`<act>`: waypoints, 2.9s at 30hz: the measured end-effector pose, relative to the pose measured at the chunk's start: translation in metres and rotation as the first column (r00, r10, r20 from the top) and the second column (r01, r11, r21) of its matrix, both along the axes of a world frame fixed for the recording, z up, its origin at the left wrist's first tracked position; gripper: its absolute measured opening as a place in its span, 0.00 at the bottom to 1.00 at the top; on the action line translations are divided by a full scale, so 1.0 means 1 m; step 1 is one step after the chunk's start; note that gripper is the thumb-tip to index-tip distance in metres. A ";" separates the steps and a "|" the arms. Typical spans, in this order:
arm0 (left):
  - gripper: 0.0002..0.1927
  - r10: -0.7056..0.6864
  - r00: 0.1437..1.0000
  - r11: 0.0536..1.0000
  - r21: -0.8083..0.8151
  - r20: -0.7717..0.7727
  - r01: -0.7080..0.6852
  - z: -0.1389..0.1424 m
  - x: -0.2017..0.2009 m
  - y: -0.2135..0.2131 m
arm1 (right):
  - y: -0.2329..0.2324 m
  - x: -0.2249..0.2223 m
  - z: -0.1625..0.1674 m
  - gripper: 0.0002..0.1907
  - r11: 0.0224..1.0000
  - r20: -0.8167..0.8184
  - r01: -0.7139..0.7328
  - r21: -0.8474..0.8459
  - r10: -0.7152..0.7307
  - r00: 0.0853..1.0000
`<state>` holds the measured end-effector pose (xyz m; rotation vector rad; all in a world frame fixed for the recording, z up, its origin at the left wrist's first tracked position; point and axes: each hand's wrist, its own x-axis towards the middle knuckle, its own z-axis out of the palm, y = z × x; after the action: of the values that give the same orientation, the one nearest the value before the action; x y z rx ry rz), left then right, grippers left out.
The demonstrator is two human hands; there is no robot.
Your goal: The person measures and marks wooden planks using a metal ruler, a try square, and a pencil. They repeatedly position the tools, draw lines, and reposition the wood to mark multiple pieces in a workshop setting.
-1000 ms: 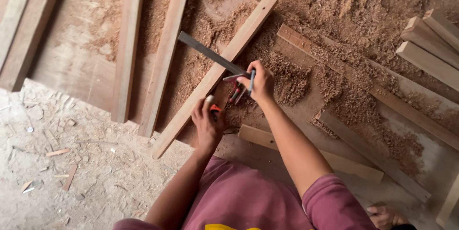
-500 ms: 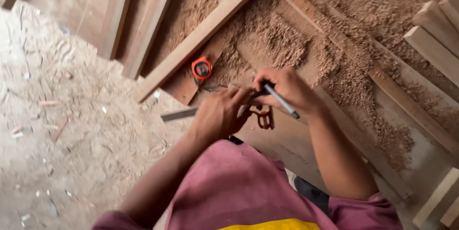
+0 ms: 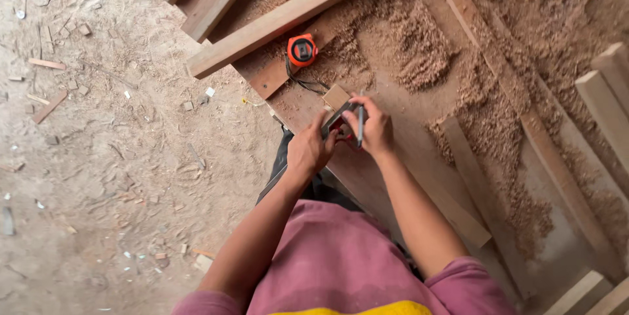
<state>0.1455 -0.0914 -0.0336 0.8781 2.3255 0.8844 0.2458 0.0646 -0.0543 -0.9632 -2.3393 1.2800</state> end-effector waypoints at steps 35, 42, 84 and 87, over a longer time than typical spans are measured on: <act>0.40 0.053 0.909 0.998 0.019 0.413 -0.067 -0.029 -0.050 0.038 | 0.008 -0.024 -0.014 0.15 0.994 -0.058 0.105 -0.039 -0.107 0.993; 0.40 0.132 0.771 0.991 -0.064 0.623 -0.118 -0.014 -0.056 0.041 | 0.006 -0.027 -0.009 0.15 0.995 -0.058 0.102 -0.020 -0.103 0.993; 0.35 0.242 0.768 0.968 -0.088 0.593 -0.237 -0.009 -0.053 0.047 | 0.011 -0.025 -0.003 0.16 0.998 -0.031 0.048 0.034 -0.047 0.998; 0.36 0.190 0.840 0.979 -0.033 0.508 -0.201 -0.005 -0.055 0.050 | 0.013 -0.027 -0.004 0.15 0.998 -0.102 0.054 0.039 -0.049 0.994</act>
<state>0.0904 -0.0418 -0.0386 0.3483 1.9547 1.0765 0.2189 0.0780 -0.0583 -0.9176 -2.2406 1.2262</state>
